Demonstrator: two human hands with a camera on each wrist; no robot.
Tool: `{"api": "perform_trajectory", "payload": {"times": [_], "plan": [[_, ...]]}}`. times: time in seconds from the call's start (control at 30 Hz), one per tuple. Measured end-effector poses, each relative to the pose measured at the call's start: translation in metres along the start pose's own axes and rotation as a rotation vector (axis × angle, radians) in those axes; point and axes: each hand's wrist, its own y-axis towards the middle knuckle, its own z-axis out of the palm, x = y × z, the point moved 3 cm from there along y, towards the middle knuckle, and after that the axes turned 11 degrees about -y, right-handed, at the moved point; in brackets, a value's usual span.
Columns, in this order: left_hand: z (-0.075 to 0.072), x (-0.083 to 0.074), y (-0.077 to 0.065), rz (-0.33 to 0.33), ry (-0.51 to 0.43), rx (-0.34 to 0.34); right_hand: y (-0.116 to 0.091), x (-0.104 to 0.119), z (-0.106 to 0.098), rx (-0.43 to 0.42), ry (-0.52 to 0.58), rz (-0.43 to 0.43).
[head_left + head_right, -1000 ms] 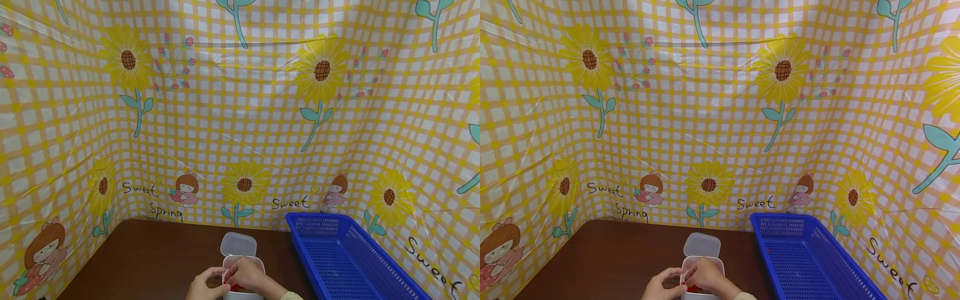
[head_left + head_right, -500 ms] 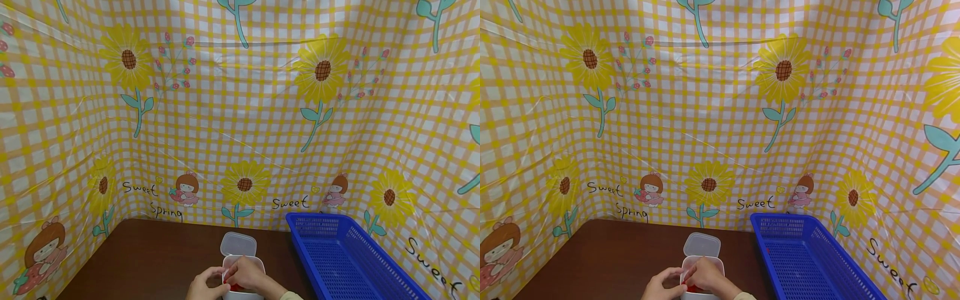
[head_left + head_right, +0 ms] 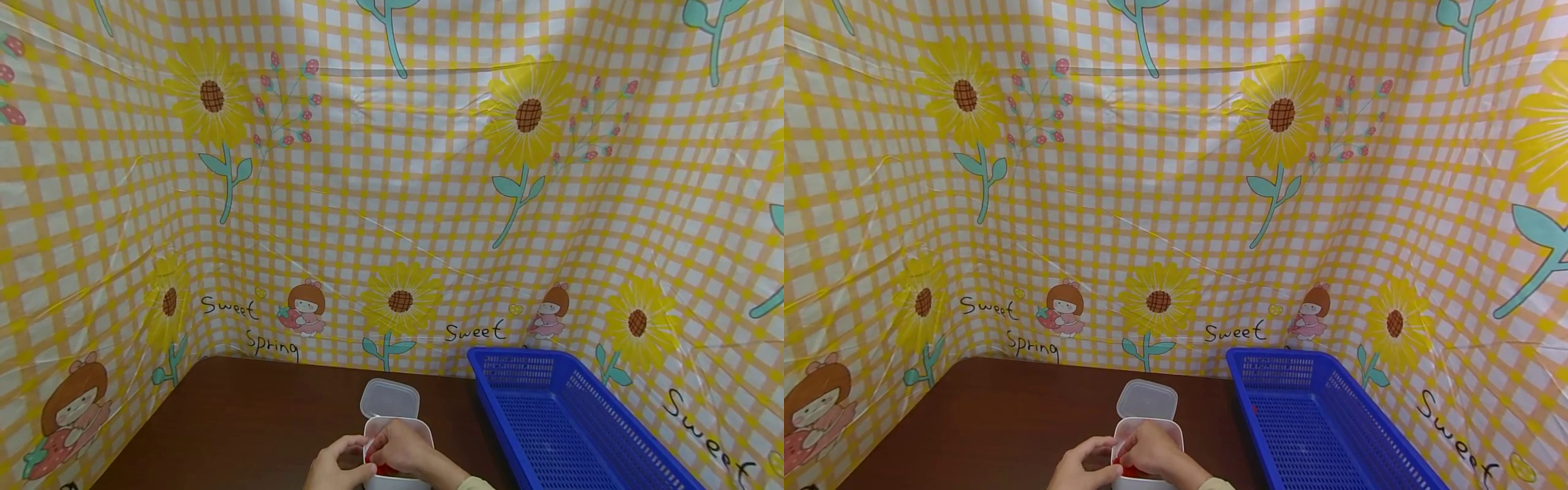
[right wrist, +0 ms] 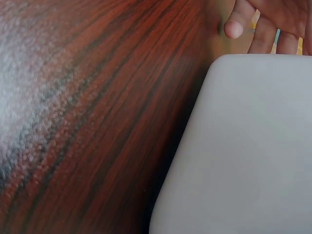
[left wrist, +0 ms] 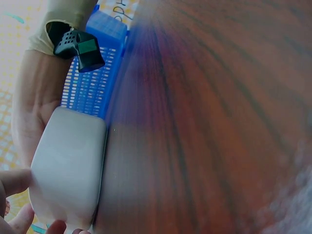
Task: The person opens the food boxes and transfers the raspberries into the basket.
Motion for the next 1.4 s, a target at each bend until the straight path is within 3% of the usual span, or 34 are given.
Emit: {"api": "perform_trajectory", "payload": {"times": [0.73, 1.07, 1.4], "plan": [[-0.001, 0.003, 0.002, -0.016, -0.002, -0.002, -0.002, 0.003, -0.003, 0.027, 0.091, 0.022], [0.0, 0.002, 0.003, -0.025, -0.017, -0.001, 0.003, -0.005, -0.005, 0.015, 0.054, 0.012], [-0.001, 0.002, 0.002, -0.029, -0.033, 0.013, 0.001, 0.006, -0.022, 0.035, 0.162, 0.12]]}}
